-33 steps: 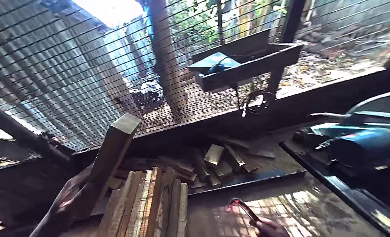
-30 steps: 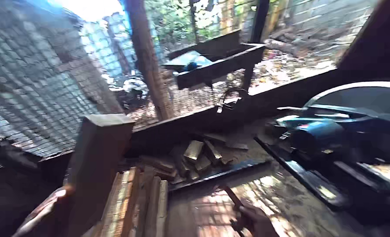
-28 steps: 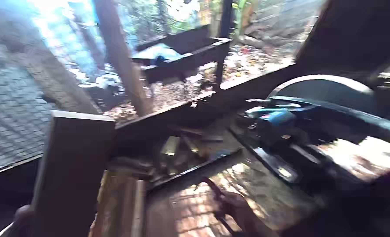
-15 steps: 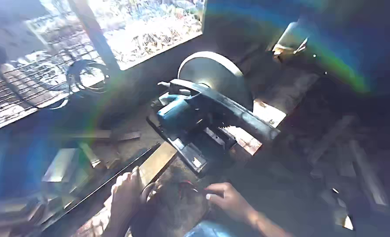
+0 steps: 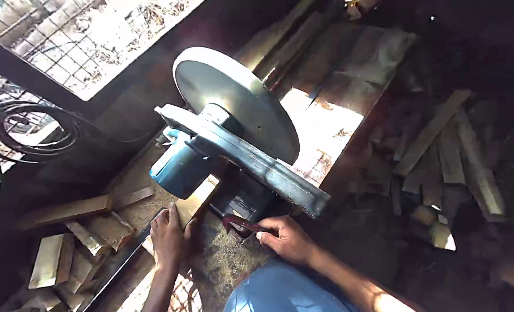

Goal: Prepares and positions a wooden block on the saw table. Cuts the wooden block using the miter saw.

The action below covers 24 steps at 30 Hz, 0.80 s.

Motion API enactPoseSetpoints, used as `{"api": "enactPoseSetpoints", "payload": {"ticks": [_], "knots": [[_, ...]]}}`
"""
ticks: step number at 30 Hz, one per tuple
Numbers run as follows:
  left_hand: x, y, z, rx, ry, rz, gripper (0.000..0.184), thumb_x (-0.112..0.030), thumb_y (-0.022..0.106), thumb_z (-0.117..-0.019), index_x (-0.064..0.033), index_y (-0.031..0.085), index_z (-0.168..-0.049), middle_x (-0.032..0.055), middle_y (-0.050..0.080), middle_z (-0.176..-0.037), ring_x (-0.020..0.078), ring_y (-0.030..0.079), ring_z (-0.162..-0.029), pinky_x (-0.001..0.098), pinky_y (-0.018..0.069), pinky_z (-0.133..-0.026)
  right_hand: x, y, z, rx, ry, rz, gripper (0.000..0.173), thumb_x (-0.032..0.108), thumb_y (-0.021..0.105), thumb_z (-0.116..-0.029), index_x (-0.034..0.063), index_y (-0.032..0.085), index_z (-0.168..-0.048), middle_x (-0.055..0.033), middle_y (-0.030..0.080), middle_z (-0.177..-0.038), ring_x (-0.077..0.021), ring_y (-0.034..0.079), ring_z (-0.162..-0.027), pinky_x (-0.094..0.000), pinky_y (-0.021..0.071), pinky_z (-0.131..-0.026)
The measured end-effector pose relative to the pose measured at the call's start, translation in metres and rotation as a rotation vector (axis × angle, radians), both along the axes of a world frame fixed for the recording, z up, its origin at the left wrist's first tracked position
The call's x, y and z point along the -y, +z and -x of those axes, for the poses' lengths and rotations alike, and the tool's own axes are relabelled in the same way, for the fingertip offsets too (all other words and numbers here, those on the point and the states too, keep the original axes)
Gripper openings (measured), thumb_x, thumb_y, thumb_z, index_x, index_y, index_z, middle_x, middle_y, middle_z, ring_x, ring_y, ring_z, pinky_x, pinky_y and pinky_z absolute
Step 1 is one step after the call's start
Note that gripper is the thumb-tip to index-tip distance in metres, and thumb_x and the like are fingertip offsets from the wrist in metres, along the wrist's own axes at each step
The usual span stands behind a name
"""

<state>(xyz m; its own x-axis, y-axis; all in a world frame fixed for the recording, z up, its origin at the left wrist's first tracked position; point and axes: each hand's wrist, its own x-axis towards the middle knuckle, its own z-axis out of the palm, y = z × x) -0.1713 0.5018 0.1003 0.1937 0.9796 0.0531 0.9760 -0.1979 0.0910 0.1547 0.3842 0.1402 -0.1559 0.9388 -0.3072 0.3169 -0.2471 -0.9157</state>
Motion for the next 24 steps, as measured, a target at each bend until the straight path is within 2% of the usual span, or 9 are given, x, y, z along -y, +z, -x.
{"api": "enactPoseSetpoints", "payload": {"ticks": [5, 9, 14, 16, 18, 20, 24], "knots": [[-0.005, -0.001, 0.006, 0.006, -0.027, 0.007, 0.078, -0.053, 0.071, -0.0888, -0.0084, 0.051, -0.150, 0.0286, 0.056, -0.140, 0.0493, 0.055, -0.128, 0.0671, 0.0455, -0.102, -0.003, 0.005, 0.029, 0.008, 0.031, -0.057, 0.032, 0.035, 0.054, -0.1017, 0.0112, 0.074, -0.098, -0.0025, 0.072, -0.087, -0.0128, 0.069, -0.083, -0.0392, 0.0569, -0.079], [-0.006, -0.001, 0.009, 0.045, -0.030, 0.030, 0.080, -0.052, 0.075, -0.0870, -0.0076, 0.052, -0.149, 0.0287, 0.056, -0.140, 0.0504, 0.054, -0.128, 0.0689, 0.0445, -0.101, 0.006, 0.009, 0.051, 0.073, 0.027, -0.027, 0.032, 0.036, 0.052, -0.1023, 0.0132, 0.076, -0.103, -0.0017, 0.073, -0.092, -0.0123, 0.069, -0.087, -0.0389, 0.0562, -0.083], [-0.008, -0.007, 0.013, 0.138, -0.008, 0.011, 0.085, -0.055, 0.081, -0.0820, -0.0062, 0.054, -0.146, 0.0242, 0.059, -0.138, 0.0463, 0.056, -0.126, 0.0661, 0.0442, -0.104, 0.015, 0.009, 0.092, 0.125, -0.182, -0.023, 0.025, 0.035, 0.059, -0.0999, 0.0177, 0.077, -0.101, 0.0047, 0.074, -0.088, -0.0062, 0.070, -0.082, -0.0338, 0.0594, -0.080], [-0.009, -0.009, 0.016, 0.196, 0.031, -0.001, 0.095, -0.059, 0.081, -0.0790, -0.0058, 0.049, -0.151, 0.0241, 0.060, -0.138, 0.0445, 0.056, -0.128, 0.0632, 0.0434, -0.108, 0.010, 0.009, 0.109, 0.189, -0.261, -0.075, 0.020, 0.034, 0.064, -0.0977, 0.0192, 0.077, -0.101, 0.0055, 0.073, -0.085, -0.0068, 0.070, -0.077, -0.0352, 0.0610, -0.075], [-0.007, -0.009, 0.016, 0.237, 0.063, 0.001, 0.104, -0.060, 0.082, -0.0774, -0.0052, 0.041, -0.155, 0.0244, 0.061, -0.137, 0.0444, 0.056, -0.129, 0.0619, 0.0430, -0.110, -0.001, 0.010, 0.124, 0.241, -0.301, -0.140, 0.020, 0.031, 0.067, -0.0976, 0.0179, 0.078, -0.108, 0.0034, 0.074, -0.088, -0.0087, 0.071, -0.077, -0.0374, 0.0623, -0.075], [-0.004, -0.006, 0.014, 0.280, 0.086, -0.010, 0.107, -0.059, 0.084, -0.0760, -0.0058, 0.037, -0.157, 0.0238, 0.062, -0.134, 0.0440, 0.057, -0.127, 0.0607, 0.0437, -0.109, -0.018, 0.011, 0.139, 0.306, -0.289, -0.220, 0.022, 0.029, 0.066, -0.0994, 0.0165, 0.077, -0.114, 0.0011, 0.075, -0.097, -0.0106, 0.071, -0.082, -0.0378, 0.0614, -0.079], [-0.004, -0.009, 0.015, 0.356, 0.095, -0.045, 0.107, -0.058, 0.086, -0.0734, -0.0104, 0.039, -0.157, 0.0197, 0.064, -0.131, 0.0401, 0.059, -0.124, 0.0580, 0.0452, -0.108, -0.059, 0.005, 0.165, 0.422, -0.204, -0.373, 0.024, 0.026, 0.062, -0.1019, 0.0127, 0.074, -0.119, -0.0052, 0.074, -0.101, -0.0177, 0.071, -0.088, -0.0436, 0.0607, -0.082]]}}
